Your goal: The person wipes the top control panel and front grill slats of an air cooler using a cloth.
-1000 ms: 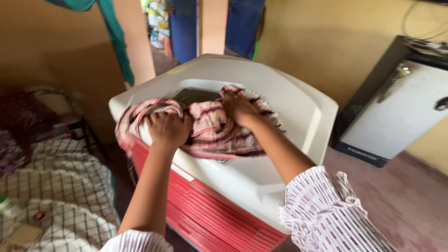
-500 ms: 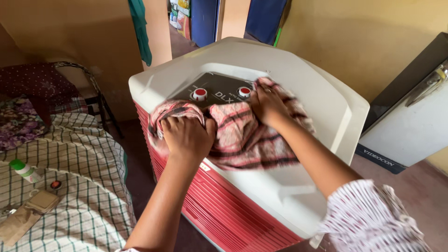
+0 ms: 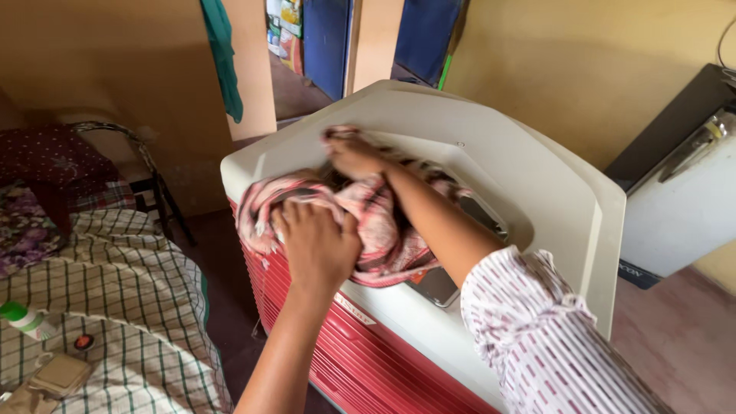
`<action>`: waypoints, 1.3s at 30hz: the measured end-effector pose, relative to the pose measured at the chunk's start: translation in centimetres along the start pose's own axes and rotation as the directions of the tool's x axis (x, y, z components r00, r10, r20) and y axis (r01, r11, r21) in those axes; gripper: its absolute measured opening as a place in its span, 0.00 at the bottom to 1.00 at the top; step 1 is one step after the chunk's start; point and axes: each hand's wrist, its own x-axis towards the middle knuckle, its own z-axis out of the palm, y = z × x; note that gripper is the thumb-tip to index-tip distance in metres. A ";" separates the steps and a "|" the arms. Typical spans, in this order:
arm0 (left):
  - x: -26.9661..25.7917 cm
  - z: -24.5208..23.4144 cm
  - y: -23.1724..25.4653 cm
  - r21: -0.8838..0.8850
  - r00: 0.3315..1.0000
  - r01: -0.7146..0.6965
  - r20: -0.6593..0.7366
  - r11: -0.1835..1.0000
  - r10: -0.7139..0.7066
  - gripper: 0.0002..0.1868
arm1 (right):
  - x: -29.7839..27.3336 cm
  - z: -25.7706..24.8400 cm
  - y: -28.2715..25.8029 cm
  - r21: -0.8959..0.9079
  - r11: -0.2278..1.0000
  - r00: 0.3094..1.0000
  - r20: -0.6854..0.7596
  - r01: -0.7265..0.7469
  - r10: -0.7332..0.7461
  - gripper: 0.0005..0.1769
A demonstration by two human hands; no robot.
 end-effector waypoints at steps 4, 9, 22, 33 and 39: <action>-0.4 -0.7 -5.0 -0.091 0.950 0.304 0.104 0.948 -0.294 0.27 | 1.1 -2.8 -8.1 0.274 0.960 0.909 0.414 -0.065 -0.056 0.24; 0.0 -2.4 -8.0 -0.245 0.803 0.586 0.304 0.772 -0.513 0.22 | -3.7 -10.6 -12.2 0.475 0.860 0.859 0.504 -0.186 -0.093 0.28; 8.1 2.7 -4.6 0.003 0.866 -0.110 0.491 0.994 0.095 0.32 | -13.4 -14.6 5.7 -0.604 0.569 0.682 0.057 -0.558 0.729 0.43; 9.3 2.3 -6.1 0.107 0.948 0.099 0.291 0.989 -0.127 0.31 | 0.8 3.0 10.6 -0.492 0.826 0.912 0.138 -0.275 0.386 0.31; 4.6 0.0 -9.2 -0.053 0.928 0.228 0.313 0.972 -0.200 0.32 | 3.3 2.9 0.6 -0.157 0.984 0.934 0.333 -0.080 0.129 0.26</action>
